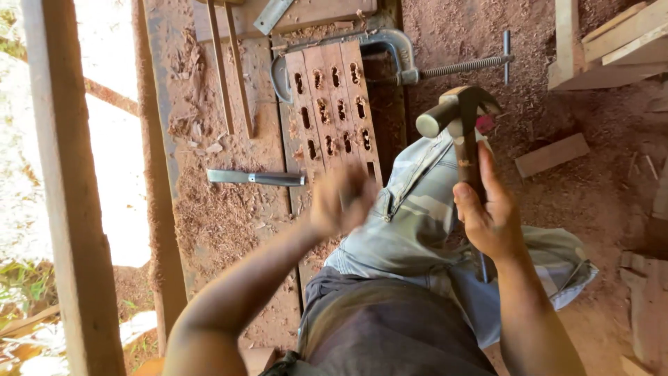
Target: Using a hammer and chisel to carve mortises into a wooden block clamped to a workbench.
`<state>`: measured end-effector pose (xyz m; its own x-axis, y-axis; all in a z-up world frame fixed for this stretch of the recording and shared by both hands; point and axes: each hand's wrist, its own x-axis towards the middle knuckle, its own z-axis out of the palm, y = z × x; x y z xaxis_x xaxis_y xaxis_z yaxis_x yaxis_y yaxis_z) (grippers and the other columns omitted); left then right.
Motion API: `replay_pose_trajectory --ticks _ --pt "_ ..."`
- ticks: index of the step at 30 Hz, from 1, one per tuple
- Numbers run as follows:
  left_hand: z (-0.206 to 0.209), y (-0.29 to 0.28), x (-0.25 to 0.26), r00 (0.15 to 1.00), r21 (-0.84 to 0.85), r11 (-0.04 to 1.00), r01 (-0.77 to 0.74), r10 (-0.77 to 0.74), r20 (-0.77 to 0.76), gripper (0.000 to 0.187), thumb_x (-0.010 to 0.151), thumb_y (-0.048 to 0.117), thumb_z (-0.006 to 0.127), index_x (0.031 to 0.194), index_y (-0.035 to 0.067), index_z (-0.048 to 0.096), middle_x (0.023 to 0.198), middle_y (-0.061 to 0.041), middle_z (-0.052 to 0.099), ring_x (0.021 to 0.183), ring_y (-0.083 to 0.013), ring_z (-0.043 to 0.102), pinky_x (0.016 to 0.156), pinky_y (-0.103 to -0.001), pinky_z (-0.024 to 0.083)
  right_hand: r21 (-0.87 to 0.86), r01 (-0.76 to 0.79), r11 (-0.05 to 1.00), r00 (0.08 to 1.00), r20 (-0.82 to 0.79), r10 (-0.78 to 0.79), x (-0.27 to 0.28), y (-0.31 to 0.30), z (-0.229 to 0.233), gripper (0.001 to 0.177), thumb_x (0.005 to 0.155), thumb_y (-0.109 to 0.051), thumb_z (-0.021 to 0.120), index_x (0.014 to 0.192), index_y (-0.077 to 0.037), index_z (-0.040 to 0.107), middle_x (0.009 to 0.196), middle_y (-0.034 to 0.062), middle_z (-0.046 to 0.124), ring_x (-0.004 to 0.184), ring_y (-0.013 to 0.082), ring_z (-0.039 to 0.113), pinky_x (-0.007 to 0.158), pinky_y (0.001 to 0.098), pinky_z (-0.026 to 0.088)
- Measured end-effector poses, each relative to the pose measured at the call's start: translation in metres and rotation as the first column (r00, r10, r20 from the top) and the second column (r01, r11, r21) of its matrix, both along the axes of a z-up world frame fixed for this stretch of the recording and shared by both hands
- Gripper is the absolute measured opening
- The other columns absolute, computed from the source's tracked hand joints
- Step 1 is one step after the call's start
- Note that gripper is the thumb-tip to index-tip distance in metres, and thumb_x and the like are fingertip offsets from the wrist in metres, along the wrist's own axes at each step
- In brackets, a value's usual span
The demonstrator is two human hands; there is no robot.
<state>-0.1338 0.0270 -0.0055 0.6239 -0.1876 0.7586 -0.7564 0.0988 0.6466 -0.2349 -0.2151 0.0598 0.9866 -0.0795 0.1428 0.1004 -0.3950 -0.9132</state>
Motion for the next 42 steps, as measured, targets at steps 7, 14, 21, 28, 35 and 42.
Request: replay_pose_trajectory --ticks 7,14,21,28,35,42 --pt "0.003 0.021 -0.101 0.915 0.136 0.937 0.321 -0.344 0.211 0.055 0.112 0.043 0.037 0.098 0.004 0.074 0.077 -0.009 0.059 0.063 -0.0241 0.061 0.062 -0.04 0.056 -0.008 0.008 1.0 1.0 -0.012 -0.008 -0.004 0.001 -0.001 0.061 0.105 -0.014 0.051 0.161 0.001 0.032 0.076 0.016 0.065 0.052 0.0182 0.061 0.047 0.0298 0.052" --pt "-0.032 0.008 -0.058 0.916 0.309 0.865 0.396 -0.396 -0.065 0.059 0.098 0.014 0.06 0.047 0.027 0.032 0.045 0.011 0.036 0.037 -0.0085 0.037 0.033 -0.023 0.029 -0.005 0.019 1.0 0.999 0.036 -0.019 -0.002 0.001 -0.003 0.061 0.104 -0.015 0.054 0.159 0.002 0.034 0.074 0.0151 0.065 0.051 0.0173 0.061 0.044 0.0285 0.05" --pt "0.061 0.021 0.05 0.939 -0.431 0.901 0.037 -0.179 -0.294 0.019 0.101 0.011 0.062 0.087 0.003 0.053 0.061 -0.008 0.061 0.043 -0.0147 0.06 0.042 -0.025 0.048 0.008 0.025 1.0 0.998 0.058 -0.026 0.005 0.007 0.002 0.06 0.102 -0.01 0.055 0.158 0.003 0.035 0.076 0.0176 0.064 0.05 0.0189 0.062 0.043 0.0295 0.05" --pt "0.012 0.042 0.03 0.869 -0.526 0.85 0.026 -0.279 -0.408 0.025 0.097 0.014 0.063 0.077 0.001 0.055 0.055 -0.013 0.059 0.038 -0.016 0.059 0.035 -0.029 0.05 0.009 0.014 1.0 1.0 -0.008 -0.014 0.002 0.004 0.001 0.062 0.103 -0.012 0.053 0.159 0.005 0.033 0.073 0.0162 0.063 0.049 0.0162 0.059 0.043 0.0274 0.049" --pt "0.004 0.048 0.018 0.838 -0.614 0.788 0.051 -0.368 -0.402 0.029 0.093 0.014 0.068 0.073 0.0 0.052 0.054 -0.014 0.053 0.036 -0.0164 0.054 0.034 -0.032 0.049 -0.017 0.007 1.0 1.0 -0.009 -0.007 0.0 0.004 -0.002 0.061 0.103 -0.011 0.053 0.159 0.006 0.034 0.075 0.0156 0.063 0.049 0.0166 0.06 0.043 0.0278 0.05" --pt "0.0 0.057 0.014 0.835 -0.665 0.745 0.058 -0.401 -0.377 0.03 0.091 0.012 0.07 0.073 -0.001 0.049 0.055 -0.015 0.05 0.036 -0.0184 0.053 0.034 -0.033 0.049 -0.025 -0.004 1.0 1.0 0.024 0.004 0.0 0.002 -0.004 0.061 0.103 -0.01 0.053 0.158 0.006 0.034 0.077 0.0161 0.064 0.051 0.0178 0.061 0.044 0.0287 0.05"
